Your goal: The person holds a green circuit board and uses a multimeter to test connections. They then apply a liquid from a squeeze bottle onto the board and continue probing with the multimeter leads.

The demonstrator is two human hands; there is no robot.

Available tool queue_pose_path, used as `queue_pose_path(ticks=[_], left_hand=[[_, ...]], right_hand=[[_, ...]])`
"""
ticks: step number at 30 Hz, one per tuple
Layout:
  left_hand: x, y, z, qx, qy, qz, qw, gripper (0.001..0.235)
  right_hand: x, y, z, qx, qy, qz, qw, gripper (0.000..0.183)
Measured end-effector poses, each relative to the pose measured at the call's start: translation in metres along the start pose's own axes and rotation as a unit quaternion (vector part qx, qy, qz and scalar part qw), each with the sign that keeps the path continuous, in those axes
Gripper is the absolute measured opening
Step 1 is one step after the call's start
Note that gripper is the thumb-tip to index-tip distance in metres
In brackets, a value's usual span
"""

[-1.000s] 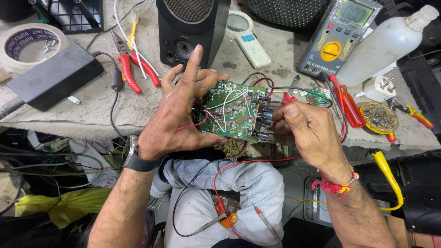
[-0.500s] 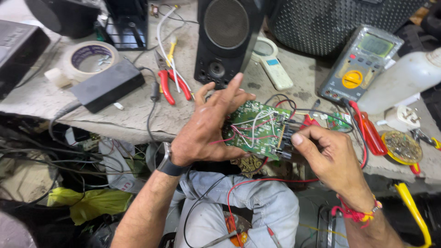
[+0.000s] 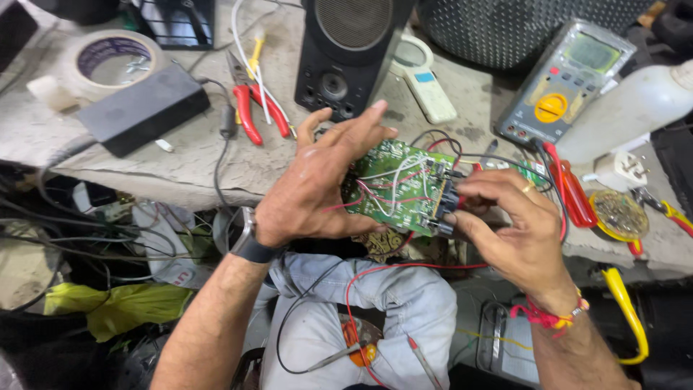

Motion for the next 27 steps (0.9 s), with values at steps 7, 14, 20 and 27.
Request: queue_pose_path(ticks=[7, 14, 20, 27], left_hand=[[0.006, -0.001, 0.004, -0.001, 0.001, 0.013, 1.000, 0.137], [0.003, -0.001, 0.002, -0.004, -0.001, -0.003, 1.000, 0.140], [0.004, 0.000, 0.002, 0.004, -0.001, -0.005, 1.000, 0.139], [0.003, 0.001, 0.001, 0.003, -0.004, -0.007, 1.000, 0.143]], right_hand=[[0.009, 0.005, 0.004, -0.093, 0.194, -0.069, 0.974, 0.010], [-0.003, 0.004, 0.005, -0.006, 0.001, -0.018, 1.000, 0.025], [-0.001, 0.006, 0.006, -0.028, 0.080, -0.011, 0.996, 0.021], [0.002, 0.005, 0.002, -0.054, 0.096, -0.050, 0.993, 0.020]])
Point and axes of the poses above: each hand's wrist, its own z-axis towards the middle knuckle, its own y-axis out of the palm, x = y × z, the point moved 1 cm from there along z, towards the middle knuckle
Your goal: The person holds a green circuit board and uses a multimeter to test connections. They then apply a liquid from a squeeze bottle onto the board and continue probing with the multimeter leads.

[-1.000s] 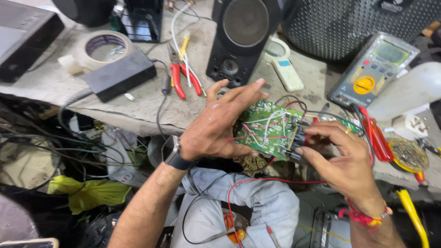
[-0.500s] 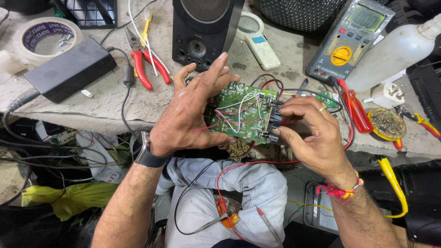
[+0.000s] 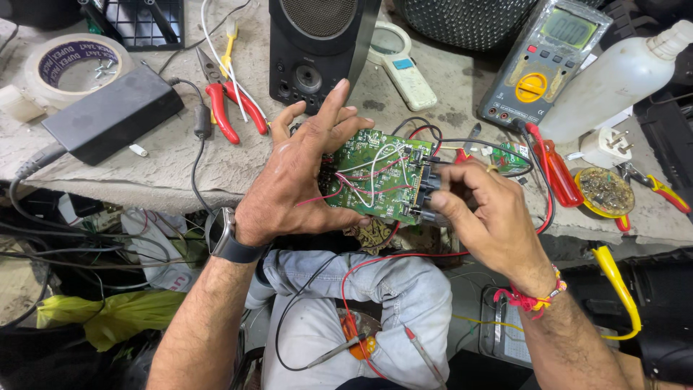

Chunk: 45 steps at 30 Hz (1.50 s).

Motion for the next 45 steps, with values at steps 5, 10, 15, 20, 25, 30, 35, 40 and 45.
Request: queue_pose_path(ticks=[5, 10, 15, 20, 25, 30, 35, 40, 45], left_hand=[[-0.001, 0.000, 0.000, 0.001, -0.002, 0.003, 1.000, 0.145], [-0.001, 0.000, 0.001, 0.001, 0.004, 0.000, 1.000, 0.145], [-0.001, -0.001, 0.000, 0.003, 0.001, 0.017, 1.000, 0.144], [-0.001, -0.001, 0.002, -0.003, -0.005, 0.007, 1.000, 0.145], [0.000, -0.002, -0.001, 0.009, -0.008, 0.001, 1.000, 0.143], [-0.001, -0.001, 0.000, 0.004, -0.004, 0.005, 1.000, 0.143], [-0.001, -0.001, 0.001, 0.001, -0.001, 0.018, 1.000, 0.142], [0.000, 0.000, 0.002, -0.009, -0.025, 0.019, 0.999, 0.144], [-0.001, -0.001, 0.002, -0.002, -0.015, 0.009, 1.000, 0.145]], right_hand=[[-0.005, 0.001, -0.001, 0.033, -0.057, 0.051, 0.997, 0.027], [-0.003, 0.000, 0.000, 0.034, -0.076, -0.002, 0.997, 0.019], [0.000, 0.005, 0.001, 0.032, -0.068, 0.039, 0.996, 0.031], [-0.004, 0.002, 0.001, 0.013, -0.079, 0.076, 0.994, 0.047], [-0.013, -0.002, 0.001, 0.051, -0.149, 0.054, 0.986, 0.043], [-0.006, -0.001, 0.000, 0.021, -0.052, 0.013, 0.998, 0.027], [0.004, 0.002, 0.002, -0.009, 0.009, 0.005, 1.000, 0.038], [0.010, 0.001, 0.001, -0.019, -0.007, 0.099, 0.995, 0.050], [0.012, -0.002, -0.002, 0.033, 0.024, 0.113, 0.993, 0.052]])
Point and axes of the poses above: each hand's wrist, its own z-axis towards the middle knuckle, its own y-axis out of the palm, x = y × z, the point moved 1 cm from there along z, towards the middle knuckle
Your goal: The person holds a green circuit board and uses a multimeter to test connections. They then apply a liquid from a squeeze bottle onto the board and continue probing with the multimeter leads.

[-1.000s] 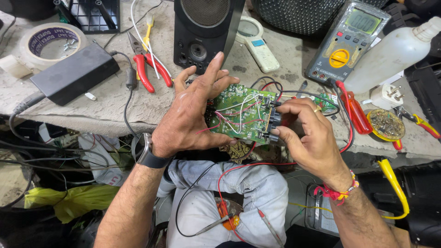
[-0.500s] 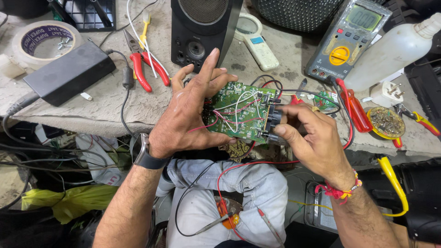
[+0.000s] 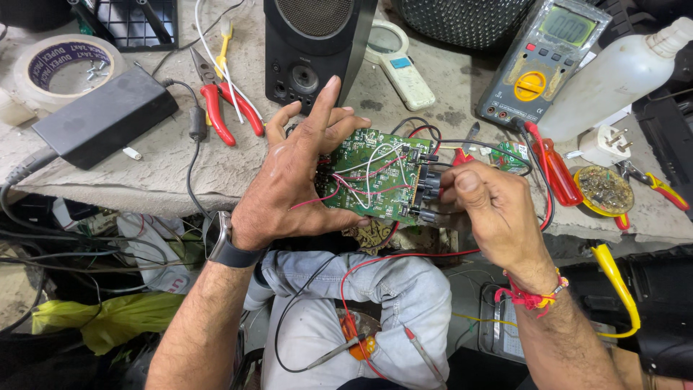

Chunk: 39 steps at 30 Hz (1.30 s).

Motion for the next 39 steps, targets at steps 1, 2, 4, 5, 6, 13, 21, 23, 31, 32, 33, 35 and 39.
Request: queue_pose_path(ticks=[1, 2, 4, 5, 6, 13, 21, 23, 31, 32, 33, 35, 39], left_hand=[[0.000, 0.000, 0.000, 0.000, 0.000, -0.002, 1.000, 0.145], [0.000, 0.000, 0.000, 0.000, 0.000, -0.002, 1.000, 0.145], [0.001, 0.000, 0.001, 0.003, 0.001, -0.002, 1.000, 0.145], [0.001, 0.000, 0.000, 0.003, 0.000, -0.004, 1.000, 0.145], [0.001, -0.001, 0.000, 0.002, 0.001, -0.009, 1.000, 0.145], [0.000, 0.002, 0.001, 0.001, -0.003, 0.004, 1.000, 0.150], [0.004, 0.001, 0.004, 0.010, 0.003, 0.009, 1.000, 0.150], [0.004, 0.002, 0.002, 0.012, 0.002, 0.009, 1.000, 0.149], [0.007, -0.002, 0.004, 0.003, -0.009, -0.001, 1.000, 0.143], [0.008, -0.001, 0.006, 0.007, -0.006, 0.002, 1.000, 0.143], [0.010, 0.000, 0.008, 0.011, -0.003, 0.004, 1.000, 0.143], [0.010, -0.003, 0.010, 0.015, 0.002, 0.013, 1.000, 0.142], [0.009, 0.000, 0.005, 0.012, 0.002, 0.011, 1.000, 0.140]], right_hand=[[-0.003, -0.001, -0.002, 0.014, -0.001, 0.012, 1.000, 0.052], [-0.008, -0.003, -0.008, 0.068, -0.006, 0.005, 0.998, 0.047], [-0.025, -0.004, -0.029, 0.175, -0.017, -0.009, 0.984, 0.042], [-0.036, -0.001, -0.043, 0.186, -0.031, 0.092, 0.978, 0.035], [-0.045, 0.005, -0.052, 0.121, -0.065, 0.216, 0.967, 0.032], [-0.074, 0.027, -0.088, 0.096, -0.157, 0.373, 0.909, 0.028], [-0.092, 0.044, -0.074, 0.140, -0.202, 0.365, 0.898, 0.028], [-0.097, 0.050, -0.074, 0.143, -0.205, 0.358, 0.900, 0.028], [-0.109, 0.066, -0.074, 0.164, -0.203, 0.340, 0.903, 0.028], [-0.108, 0.066, -0.073, 0.166, -0.206, 0.339, 0.903, 0.028], [-0.109, 0.067, -0.072, 0.168, -0.210, 0.336, 0.903, 0.028], [-0.109, 0.068, -0.067, 0.168, -0.215, 0.336, 0.901, 0.028], [-0.106, 0.068, -0.069, 0.171, -0.207, 0.329, 0.905, 0.028]])
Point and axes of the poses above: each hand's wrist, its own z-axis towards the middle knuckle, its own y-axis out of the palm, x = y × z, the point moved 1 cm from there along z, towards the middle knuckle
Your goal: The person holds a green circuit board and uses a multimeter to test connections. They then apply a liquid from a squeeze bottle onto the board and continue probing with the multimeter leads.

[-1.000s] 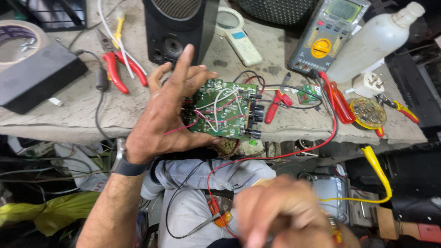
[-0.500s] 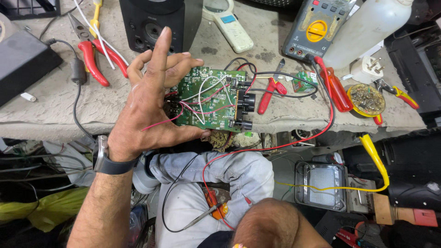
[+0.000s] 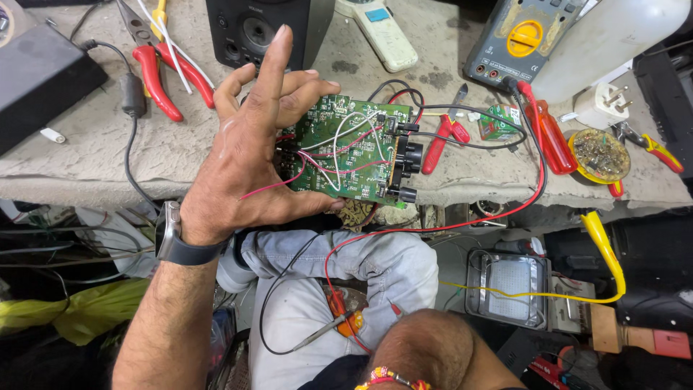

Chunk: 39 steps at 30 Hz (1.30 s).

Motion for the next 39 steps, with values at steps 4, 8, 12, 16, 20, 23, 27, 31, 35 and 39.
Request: queue_pose_path(ticks=[4, 8, 12, 16, 20, 23, 27, 31, 35, 39], left_hand=[[-0.003, 0.000, 0.001, 0.006, 0.011, 0.002, 1.000, 0.141], [-0.003, 0.000, -0.003, 0.005, 0.002, 0.006, 1.000, 0.145], [-0.003, -0.001, 0.000, -0.002, 0.000, 0.008, 1.000, 0.141], [-0.002, -0.002, -0.002, -0.005, 0.003, 0.012, 1.000, 0.137], [-0.005, 0.000, -0.004, 0.000, 0.016, 0.007, 1.000, 0.140], [-0.006, 0.001, -0.005, 0.004, 0.026, 0.014, 1.000, 0.141], [-0.007, 0.003, -0.006, 0.005, 0.026, 0.025, 0.999, 0.143], [-0.009, 0.001, -0.007, 0.004, 0.031, 0.019, 0.999, 0.141], [-0.009, 0.003, -0.006, 0.005, 0.032, 0.024, 0.999, 0.141], [-0.010, 0.001, -0.006, -0.002, 0.033, 0.027, 0.999, 0.139]], right_hand=[[0.003, -0.006, 0.004, 0.006, -0.008, -0.011, 1.000, 0.027], [0.004, -0.010, 0.003, 0.010, -0.010, -0.020, 1.000, 0.027], [0.005, -0.008, -0.008, 0.024, -0.012, -0.054, 0.998, 0.027], [0.020, -0.026, -0.001, 0.063, 0.046, -0.220, 0.972, 0.025], [0.025, -0.066, 0.014, 0.005, 0.182, -0.403, 0.897, 0.023], [0.031, -0.069, 0.016, -0.066, 0.175, -0.415, 0.891, 0.022], [0.035, -0.059, 0.024, -0.070, 0.205, -0.426, 0.879, 0.017], [0.033, -0.053, 0.028, -0.072, 0.189, -0.374, 0.905, 0.012], [0.031, -0.053, 0.028, -0.085, 0.149, -0.374, 0.911, 0.016], [0.029, -0.051, 0.027, -0.091, 0.107, -0.396, 0.907, 0.017]])
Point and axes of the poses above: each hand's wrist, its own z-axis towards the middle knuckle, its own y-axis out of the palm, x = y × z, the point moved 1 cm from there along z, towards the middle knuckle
